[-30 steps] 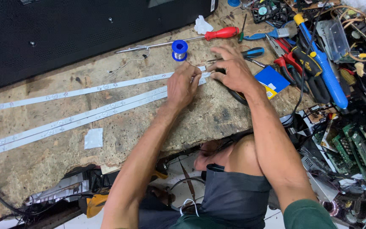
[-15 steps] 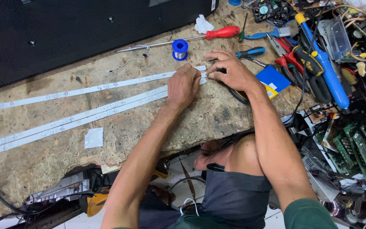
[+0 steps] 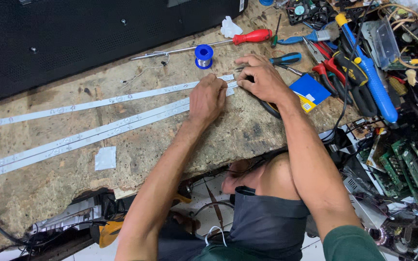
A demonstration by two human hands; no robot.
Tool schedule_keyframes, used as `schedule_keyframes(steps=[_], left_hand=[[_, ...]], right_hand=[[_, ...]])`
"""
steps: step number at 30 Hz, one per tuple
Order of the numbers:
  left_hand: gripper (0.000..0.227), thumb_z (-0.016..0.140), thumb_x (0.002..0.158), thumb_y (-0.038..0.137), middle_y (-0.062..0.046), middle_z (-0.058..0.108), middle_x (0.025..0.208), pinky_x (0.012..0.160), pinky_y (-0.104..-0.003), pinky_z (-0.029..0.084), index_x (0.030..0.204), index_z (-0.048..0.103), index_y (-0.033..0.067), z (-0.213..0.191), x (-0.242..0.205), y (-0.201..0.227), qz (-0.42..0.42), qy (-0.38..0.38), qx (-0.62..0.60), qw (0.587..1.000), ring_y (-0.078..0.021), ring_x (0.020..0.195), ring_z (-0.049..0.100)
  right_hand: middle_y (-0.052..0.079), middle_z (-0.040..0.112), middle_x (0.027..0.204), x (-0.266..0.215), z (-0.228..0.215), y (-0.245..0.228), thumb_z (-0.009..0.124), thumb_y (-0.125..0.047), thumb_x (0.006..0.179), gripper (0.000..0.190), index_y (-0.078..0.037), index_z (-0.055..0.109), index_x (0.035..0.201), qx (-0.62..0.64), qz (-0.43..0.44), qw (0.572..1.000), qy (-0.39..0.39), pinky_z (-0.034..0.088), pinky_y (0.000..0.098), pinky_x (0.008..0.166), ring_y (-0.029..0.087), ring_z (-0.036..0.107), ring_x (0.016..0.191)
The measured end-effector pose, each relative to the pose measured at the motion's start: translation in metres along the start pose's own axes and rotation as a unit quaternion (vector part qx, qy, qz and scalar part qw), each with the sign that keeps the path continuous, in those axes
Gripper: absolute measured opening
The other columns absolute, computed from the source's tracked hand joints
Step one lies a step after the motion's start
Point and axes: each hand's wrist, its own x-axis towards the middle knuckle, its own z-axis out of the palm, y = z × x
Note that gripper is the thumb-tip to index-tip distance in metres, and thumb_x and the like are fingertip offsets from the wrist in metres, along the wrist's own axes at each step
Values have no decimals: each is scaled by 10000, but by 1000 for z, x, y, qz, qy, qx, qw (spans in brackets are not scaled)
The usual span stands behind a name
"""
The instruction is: The person uses pliers to strip the ends of wires on LED strips and then solders them to small red components. The person handles the LED strips, wires, and soldering tools on a cluttered workbench.
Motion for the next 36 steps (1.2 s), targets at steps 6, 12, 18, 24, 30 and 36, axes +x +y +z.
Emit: schedule_keyframes(steps=[6, 12, 18, 24, 30, 36], left_hand=[[11, 673, 906, 140, -63, 532, 829, 713, -429, 555, 897, 679, 140, 4, 0, -2, 5, 8, 14, 1000, -313, 833, 644], [38, 644, 905, 114, -104, 538, 834, 698, -481, 549, 901, 680, 123, 14, 3, -17, 16, -17, 0, 1000, -369, 835, 639], [45, 647, 909, 131, -110, 558, 876, 726, -524, 581, 885, 686, 126, 6, 10, -19, -11, -80, -4, 997, -392, 882, 642], [74, 629, 904, 143, -117, 562, 857, 695, -528, 579, 840, 664, 129, 13, 13, -25, -24, -102, 14, 994, -390, 855, 653], [77, 647, 888, 152, -131, 560, 840, 690, -536, 586, 820, 657, 117, 13, 15, -24, -29, -105, 20, 994, -405, 845, 658], [85, 646, 884, 152, -143, 568, 823, 683, -550, 583, 815, 664, 105, 7, 13, -19, -32, -102, 11, 994, -417, 836, 665]], right_hand=[[53, 624, 1394, 0, -12, -25, 750, -204, 896, 72, -136, 727, 903, 3, 44, 999, -18, 428, 586, 1080, 378, 553, 1305], [42, 638, 1352, 4, -10, -23, 767, -193, 872, 82, -134, 710, 866, -17, 35, 999, -20, 478, 544, 1025, 353, 594, 1252], [48, 644, 1345, 3, -19, -40, 757, -171, 872, 38, -143, 732, 882, -11, 52, 998, -26, 502, 542, 977, 371, 602, 1220], [15, 653, 1323, 4, -17, -34, 770, -185, 872, 31, -173, 745, 887, -14, 51, 998, -28, 505, 510, 985, 337, 601, 1223], [15, 666, 1311, 6, -9, -23, 762, -150, 888, 46, -185, 767, 918, 1, 40, 999, -22, 493, 509, 1018, 335, 590, 1252], [45, 686, 1286, 5, -8, -20, 753, -130, 901, 54, -173, 773, 926, 7, 27, 1000, -15, 484, 505, 1034, 339, 588, 1265]])
